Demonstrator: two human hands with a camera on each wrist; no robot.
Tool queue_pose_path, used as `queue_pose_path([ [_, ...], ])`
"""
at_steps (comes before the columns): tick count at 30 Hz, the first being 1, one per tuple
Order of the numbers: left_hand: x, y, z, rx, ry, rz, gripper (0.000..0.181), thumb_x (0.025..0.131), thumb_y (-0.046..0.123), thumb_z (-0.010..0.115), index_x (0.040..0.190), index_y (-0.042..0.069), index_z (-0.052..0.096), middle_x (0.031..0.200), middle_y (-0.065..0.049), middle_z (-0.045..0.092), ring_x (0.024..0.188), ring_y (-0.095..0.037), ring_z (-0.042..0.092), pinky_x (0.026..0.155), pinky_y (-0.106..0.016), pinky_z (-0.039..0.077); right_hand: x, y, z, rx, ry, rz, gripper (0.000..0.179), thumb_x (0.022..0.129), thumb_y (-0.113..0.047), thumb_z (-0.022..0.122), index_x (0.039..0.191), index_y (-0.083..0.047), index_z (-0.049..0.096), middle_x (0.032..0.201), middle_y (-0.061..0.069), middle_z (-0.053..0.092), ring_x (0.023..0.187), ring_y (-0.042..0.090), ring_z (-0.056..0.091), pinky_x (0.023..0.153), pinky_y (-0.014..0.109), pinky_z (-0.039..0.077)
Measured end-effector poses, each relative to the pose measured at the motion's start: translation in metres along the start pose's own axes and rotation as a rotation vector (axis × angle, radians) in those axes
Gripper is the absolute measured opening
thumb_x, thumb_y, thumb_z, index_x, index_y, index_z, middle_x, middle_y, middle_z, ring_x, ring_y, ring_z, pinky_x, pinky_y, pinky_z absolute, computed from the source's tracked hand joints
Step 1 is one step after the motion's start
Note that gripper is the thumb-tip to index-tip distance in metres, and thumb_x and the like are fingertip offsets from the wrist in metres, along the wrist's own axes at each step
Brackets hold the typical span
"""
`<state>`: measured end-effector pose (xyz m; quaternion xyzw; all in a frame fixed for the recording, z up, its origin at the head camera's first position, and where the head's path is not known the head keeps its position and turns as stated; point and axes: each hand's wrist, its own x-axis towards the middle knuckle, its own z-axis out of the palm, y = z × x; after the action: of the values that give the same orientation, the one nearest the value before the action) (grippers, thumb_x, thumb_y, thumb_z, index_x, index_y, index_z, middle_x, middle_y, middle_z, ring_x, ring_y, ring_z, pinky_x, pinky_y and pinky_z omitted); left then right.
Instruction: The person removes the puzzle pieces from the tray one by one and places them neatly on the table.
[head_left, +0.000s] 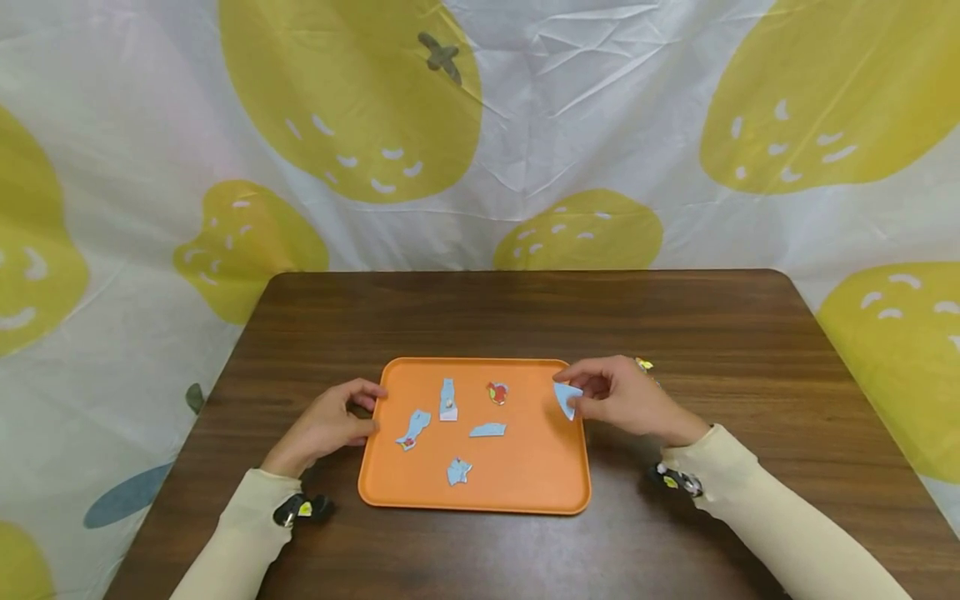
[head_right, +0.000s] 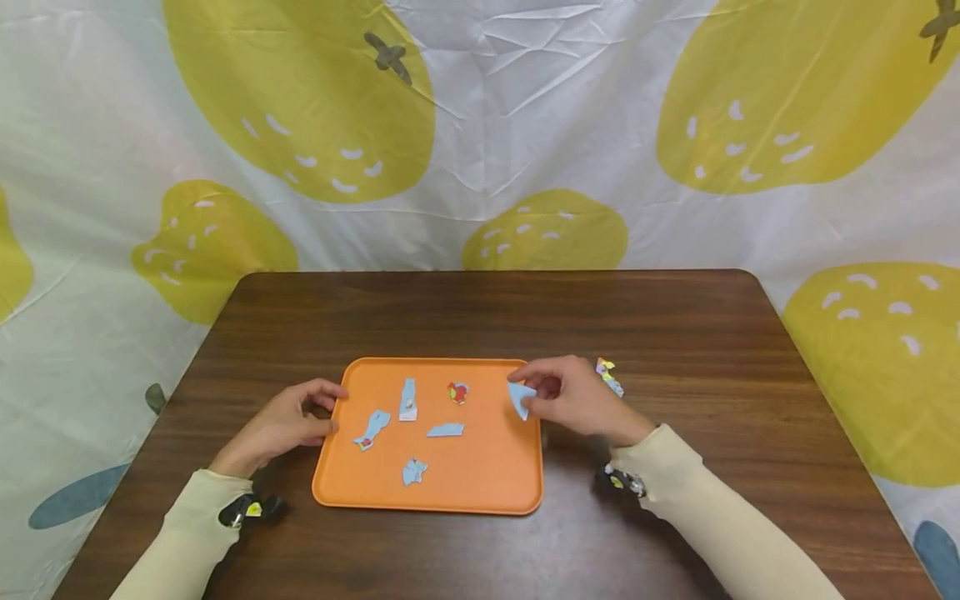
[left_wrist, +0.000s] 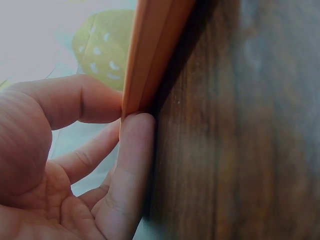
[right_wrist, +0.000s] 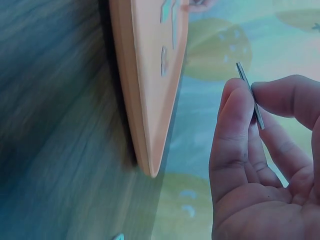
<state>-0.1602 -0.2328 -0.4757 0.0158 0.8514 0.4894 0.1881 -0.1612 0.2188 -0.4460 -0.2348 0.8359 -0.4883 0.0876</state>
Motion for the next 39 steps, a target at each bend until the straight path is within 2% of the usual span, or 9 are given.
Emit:
queue_pose_path([
  [3,0.000,0.000,0.000,0.001,-0.001,0.001,0.045,0.089,0.003,0.078,0.132,0.009,0.067,0.122,-0.018,0.060,0.088,-0.022,0.066,0.074,-0.037,0.064,-0.003,0.005,-0.006,0.022,0.021,-0.005,0.033,0.086,0.005,0.075,0.118,-0.002,0.077,0.093,0.010,0.079,0.072,0.011,0.071,0.066,0.023,0.057],
  [6,0.001,0.000,0.000,0.002,0.003,0.005,0.045,0.089,0.002,0.078,0.132,0.009,0.067,0.121,-0.018,0.060,0.087,-0.022,0.066,0.073,-0.037,0.063,-0.005,0.010,-0.013,0.038,0.033,0.002,0.033,0.087,0.005,0.075,0.119,0.000,0.076,0.090,0.011,0.079,0.069,0.019,0.073,0.061,0.026,0.058],
  [11,0.002,-0.001,0.000,0.007,0.007,0.014,0.044,0.088,0.002,0.078,0.131,0.009,0.068,0.120,-0.018,0.060,0.086,-0.022,0.065,0.072,-0.036,0.063,-0.009,0.017,-0.024,0.035,0.064,0.060,0.035,0.087,0.001,0.077,0.122,0.000,0.075,0.092,0.013,0.079,0.070,0.024,0.075,0.059,0.026,0.057],
  [15,0.002,-0.001,0.000,0.003,0.004,0.013,0.045,0.088,0.002,0.078,0.131,0.009,0.067,0.120,-0.018,0.060,0.087,-0.022,0.066,0.073,-0.036,0.063,-0.012,0.021,-0.032,0.041,0.100,0.084,0.038,0.086,0.002,0.076,0.123,0.001,0.075,0.095,0.017,0.078,0.071,0.018,0.074,0.061,0.026,0.058],
  [19,0.002,-0.002,0.001,-0.006,-0.002,0.013,0.045,0.089,0.002,0.078,0.132,0.009,0.067,0.121,-0.018,0.060,0.087,-0.022,0.066,0.074,-0.036,0.063,-0.017,0.025,-0.040,0.097,0.120,0.111,0.040,0.087,0.005,0.075,0.127,0.005,0.072,0.097,0.018,0.076,0.076,0.022,0.077,0.068,0.035,0.064],
  [23,0.002,-0.003,0.001,-0.019,-0.010,0.013,0.045,0.089,0.003,0.078,0.132,0.009,0.067,0.122,-0.018,0.059,0.088,-0.022,0.066,0.074,-0.037,0.064,-0.022,0.029,-0.049,0.146,0.125,0.162,0.041,0.090,0.005,0.074,0.130,0.008,0.068,0.101,0.020,0.075,0.080,0.028,0.078,0.073,0.044,0.066],
  [27,0.002,-0.003,0.001,-0.033,-0.017,0.016,0.045,0.089,0.002,0.077,0.132,0.008,0.067,0.123,-0.019,0.060,0.090,-0.023,0.066,0.075,-0.037,0.064,-0.026,0.034,-0.059,0.107,0.137,0.192,0.040,0.094,-0.001,0.075,0.132,0.007,0.067,0.101,0.022,0.075,0.080,0.024,0.078,0.073,0.040,0.065],
  [33,0.002,-0.003,0.000,-0.035,-0.018,0.018,0.044,0.090,0.003,0.077,0.132,0.008,0.067,0.123,-0.019,0.060,0.091,-0.023,0.067,0.075,-0.038,0.064,-0.033,0.041,-0.071,-0.012,0.180,0.193,0.036,0.097,-0.010,0.076,0.130,0.000,0.071,0.092,0.014,0.078,0.075,0.015,0.074,0.069,0.031,0.062],
  [39,0.002,-0.004,-0.002,-0.030,-0.017,0.020,0.045,0.090,0.004,0.078,0.133,0.009,0.066,0.123,-0.019,0.060,0.091,-0.023,0.067,0.075,-0.038,0.064,-0.038,0.051,-0.079,0.009,0.208,0.198,0.035,0.096,-0.005,0.075,0.130,0.003,0.070,0.094,0.012,0.077,0.076,0.012,0.075,0.070,0.030,0.063],
])
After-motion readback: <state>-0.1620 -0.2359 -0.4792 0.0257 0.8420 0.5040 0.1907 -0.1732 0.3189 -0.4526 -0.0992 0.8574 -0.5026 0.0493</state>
